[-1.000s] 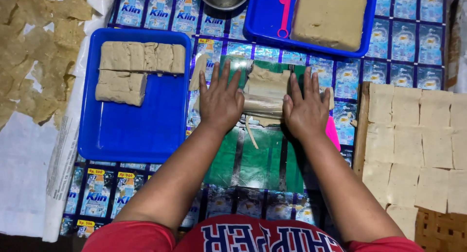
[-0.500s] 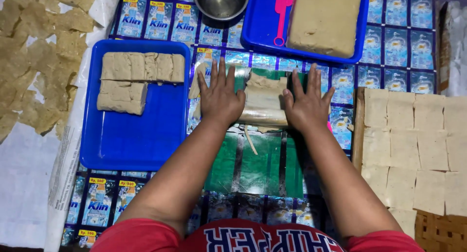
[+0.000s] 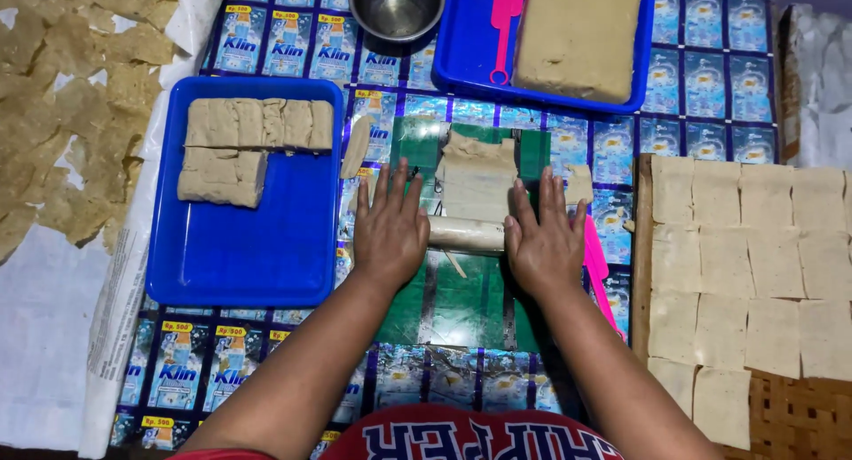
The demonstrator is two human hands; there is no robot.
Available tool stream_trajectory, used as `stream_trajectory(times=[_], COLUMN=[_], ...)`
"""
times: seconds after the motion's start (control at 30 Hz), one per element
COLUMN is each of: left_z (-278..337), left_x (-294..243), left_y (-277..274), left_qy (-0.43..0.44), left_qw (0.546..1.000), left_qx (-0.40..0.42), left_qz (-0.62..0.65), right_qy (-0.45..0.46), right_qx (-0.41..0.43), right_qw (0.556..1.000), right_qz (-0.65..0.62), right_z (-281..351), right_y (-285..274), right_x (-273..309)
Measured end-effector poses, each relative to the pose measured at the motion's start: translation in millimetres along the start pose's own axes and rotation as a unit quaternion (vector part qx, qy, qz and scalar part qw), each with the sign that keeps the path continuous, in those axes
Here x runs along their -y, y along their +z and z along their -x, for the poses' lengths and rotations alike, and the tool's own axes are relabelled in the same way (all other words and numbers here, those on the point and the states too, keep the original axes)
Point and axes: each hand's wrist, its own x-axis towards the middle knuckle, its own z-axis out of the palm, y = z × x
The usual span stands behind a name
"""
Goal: Rolling out a light brown paste or dough and cutting it into small squares.
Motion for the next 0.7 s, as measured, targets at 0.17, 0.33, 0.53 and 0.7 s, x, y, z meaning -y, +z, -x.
stream_trajectory(times=[0.17, 0.33, 0.53, 0.7], left_z=[-26, -77, -72, -27], left_x=[6, 13, 9, 8], left_y=[9, 15, 9, 10], left_qy=[-0.012, -0.049, -0.048, 0.010], left_qw=[0.999, 0.997, 0.998, 0.998], left_qx=[0.024, 0.059, 0.026, -0.038], left_qz=[-0.022, -0.015, -0.022, -0.044], right_qy=[0.010, 0.008, 0.030, -0.027], right_qx=[0.017, 0.016, 0.014, 0.014], right_qw=[1.000, 1.000, 0.999, 1.000], right_qz=[0.012, -0.001, -0.025, 0.008], right_z=[-27, -78, -78, -21], right_y=[12, 14, 4, 6], right_x=[-13, -24, -18, -10])
